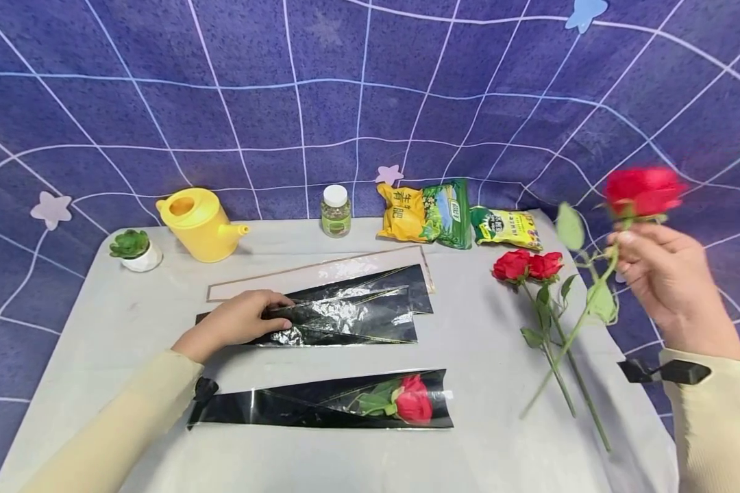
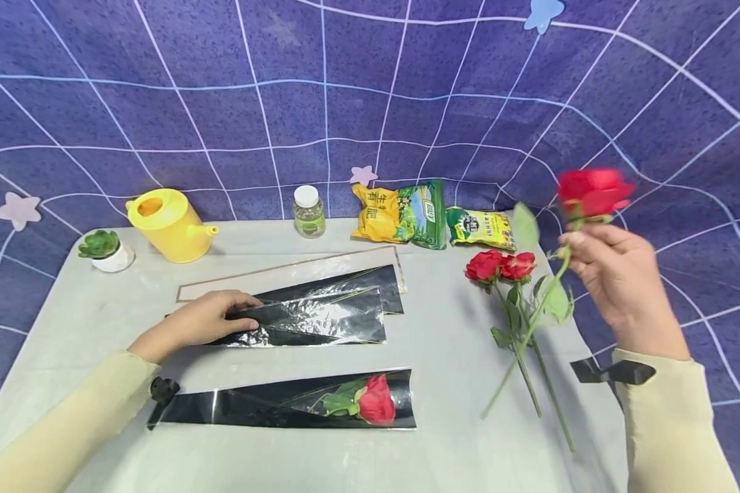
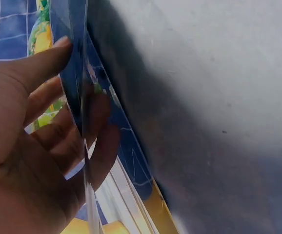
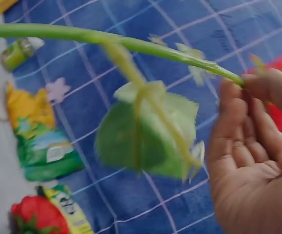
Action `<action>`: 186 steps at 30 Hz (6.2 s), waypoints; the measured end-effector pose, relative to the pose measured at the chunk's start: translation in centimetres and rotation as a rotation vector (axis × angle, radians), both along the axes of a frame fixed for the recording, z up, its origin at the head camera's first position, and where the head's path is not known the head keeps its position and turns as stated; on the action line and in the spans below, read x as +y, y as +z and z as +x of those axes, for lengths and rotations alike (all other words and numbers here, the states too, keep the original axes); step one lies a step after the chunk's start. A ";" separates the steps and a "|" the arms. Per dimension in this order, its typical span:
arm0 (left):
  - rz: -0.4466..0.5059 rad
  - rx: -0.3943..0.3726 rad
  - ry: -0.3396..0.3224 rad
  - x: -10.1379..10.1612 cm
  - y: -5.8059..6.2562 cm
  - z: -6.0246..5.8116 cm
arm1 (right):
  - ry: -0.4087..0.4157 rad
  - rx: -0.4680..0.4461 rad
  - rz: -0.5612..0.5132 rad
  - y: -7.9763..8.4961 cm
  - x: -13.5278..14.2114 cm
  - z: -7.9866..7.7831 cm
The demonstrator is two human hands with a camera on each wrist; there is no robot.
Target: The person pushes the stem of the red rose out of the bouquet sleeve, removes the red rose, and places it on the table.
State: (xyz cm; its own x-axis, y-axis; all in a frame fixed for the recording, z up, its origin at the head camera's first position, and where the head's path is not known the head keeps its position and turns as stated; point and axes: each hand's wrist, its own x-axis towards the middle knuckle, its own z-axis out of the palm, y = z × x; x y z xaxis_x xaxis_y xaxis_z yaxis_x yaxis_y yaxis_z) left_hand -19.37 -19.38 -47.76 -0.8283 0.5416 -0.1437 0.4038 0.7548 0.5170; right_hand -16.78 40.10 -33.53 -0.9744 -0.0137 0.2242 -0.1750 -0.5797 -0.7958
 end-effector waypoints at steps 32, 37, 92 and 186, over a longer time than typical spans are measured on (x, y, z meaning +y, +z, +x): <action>0.089 0.104 0.081 -2.4 2.6 5.9 | -0.025 -0.166 1.621 -11.7 -5.7 -6.3; 0.080 0.119 0.080 -2.2 2.7 6.3 | -0.022 -0.146 1.682 -12.1 -5.8 -6.7; -0.239 0.369 0.061 -1.1 -0.7 12.0 | 0.370 0.541 1.754 -13.9 -21.1 7.0; 0.211 0.177 -0.093 2.7 10.9 9.4 | 0.078 1.098 1.777 1.7 -21.1 3.3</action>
